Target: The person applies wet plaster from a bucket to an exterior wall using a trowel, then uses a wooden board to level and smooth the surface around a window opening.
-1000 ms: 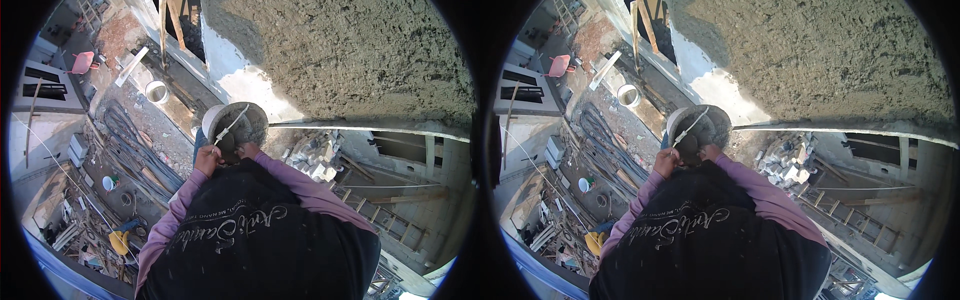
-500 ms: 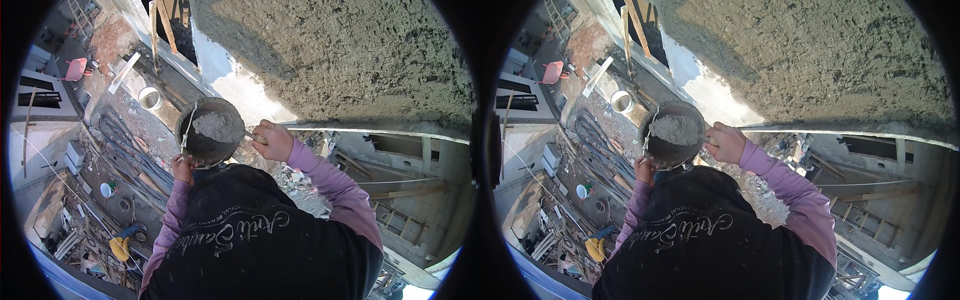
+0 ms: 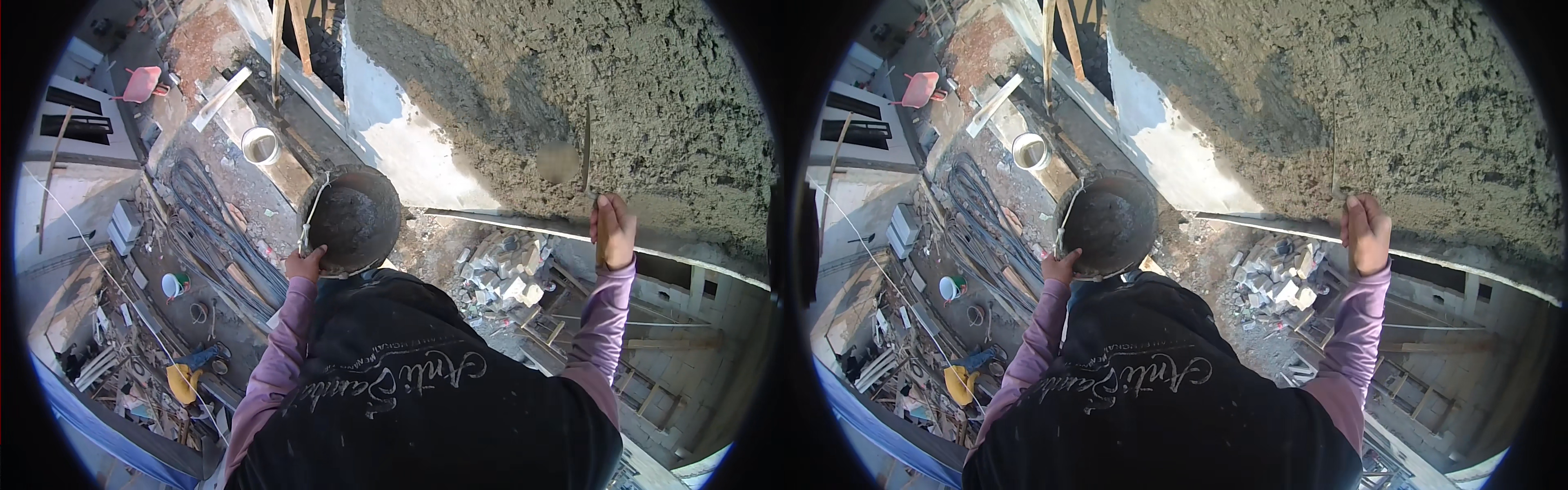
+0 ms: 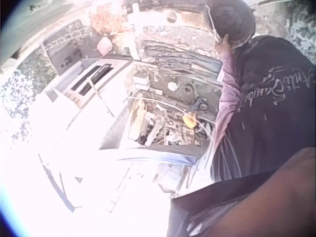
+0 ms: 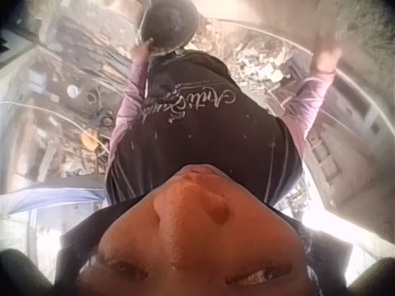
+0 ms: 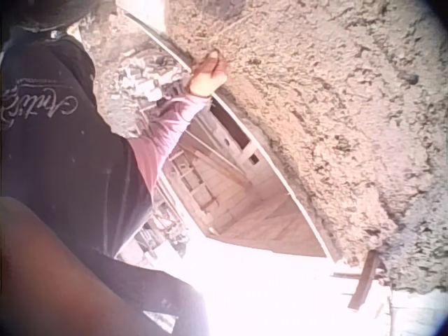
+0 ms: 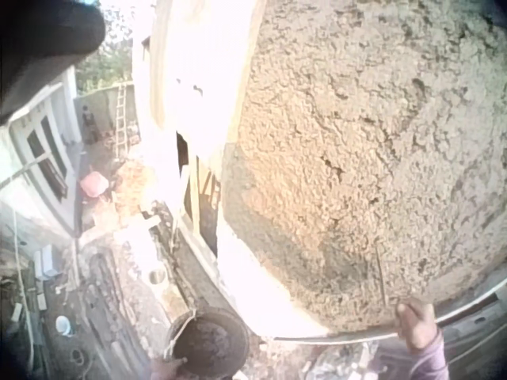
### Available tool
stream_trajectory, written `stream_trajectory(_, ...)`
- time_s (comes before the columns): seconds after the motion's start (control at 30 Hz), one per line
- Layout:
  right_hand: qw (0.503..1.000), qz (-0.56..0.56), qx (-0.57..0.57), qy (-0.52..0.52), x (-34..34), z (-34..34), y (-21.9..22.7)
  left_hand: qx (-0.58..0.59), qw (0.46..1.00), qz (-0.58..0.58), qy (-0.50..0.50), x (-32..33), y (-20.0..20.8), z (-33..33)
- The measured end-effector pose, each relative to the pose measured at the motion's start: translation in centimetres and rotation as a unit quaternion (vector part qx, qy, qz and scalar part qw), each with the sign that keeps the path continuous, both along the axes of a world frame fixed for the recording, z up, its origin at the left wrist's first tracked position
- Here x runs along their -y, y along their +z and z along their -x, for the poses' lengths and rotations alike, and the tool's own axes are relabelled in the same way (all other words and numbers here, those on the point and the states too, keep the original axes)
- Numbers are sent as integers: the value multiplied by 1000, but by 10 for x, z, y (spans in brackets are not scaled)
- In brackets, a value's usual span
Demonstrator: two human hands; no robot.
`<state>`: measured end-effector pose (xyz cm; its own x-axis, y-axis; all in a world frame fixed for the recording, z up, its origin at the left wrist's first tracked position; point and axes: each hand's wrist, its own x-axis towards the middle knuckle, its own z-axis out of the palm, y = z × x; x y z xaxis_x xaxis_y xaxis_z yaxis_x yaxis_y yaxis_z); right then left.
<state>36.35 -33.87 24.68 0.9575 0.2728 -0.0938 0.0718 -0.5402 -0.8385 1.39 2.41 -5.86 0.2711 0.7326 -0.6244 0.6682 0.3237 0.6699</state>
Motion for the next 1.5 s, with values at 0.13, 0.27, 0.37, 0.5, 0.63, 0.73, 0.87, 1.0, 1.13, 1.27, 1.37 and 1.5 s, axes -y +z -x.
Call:
stream_trajectory(0.13,998,61,26,-2,21,64,30,-59,976,-163,-132,3,3,-30)
stream_trajectory(0.27,961,218,116,126,23,73,-54,1,975,-187,-123,11,-6,-72)
stream_trajectory(0.37,911,321,61,251,6,88,-130,11,974,-178,-140,0,-18,-100)
stream_trajectory(0.5,869,371,16,328,-37,91,-200,-20,949,-211,-234,-3,-7,-117)
stream_trajectory(0.63,881,301,146,334,-97,69,-247,82,936,-142,-310,-4,70,-126)
stream_trajectory(0.73,800,384,176,427,-136,61,-267,202,928,-86,-301,3,131,-142)
stream_trajectory(0.87,782,299,168,521,-122,83,-218,218,924,-113,-295,-7,175,-165)
stream_trajectory(1.0,834,312,196,411,-114,46,-180,214,916,-114,-318,-1,191,-157)
stream_trajectory(1.13,788,375,111,476,-127,49,-229,262,918,-112,-275,5,193,-165)
stream_trajectory(1.27,771,349,80,526,-132,84,-196,181,938,-101,-278,-12,185,-156)
stream_trajectory(1.37,798,282,175,503,-121,46,-189,152,926,-134,-319,-16,190,-146)
stream_trajectory(1.5,701,336,47,627,-143,38,-239,163,915,-174,-327,-6,175,-143)
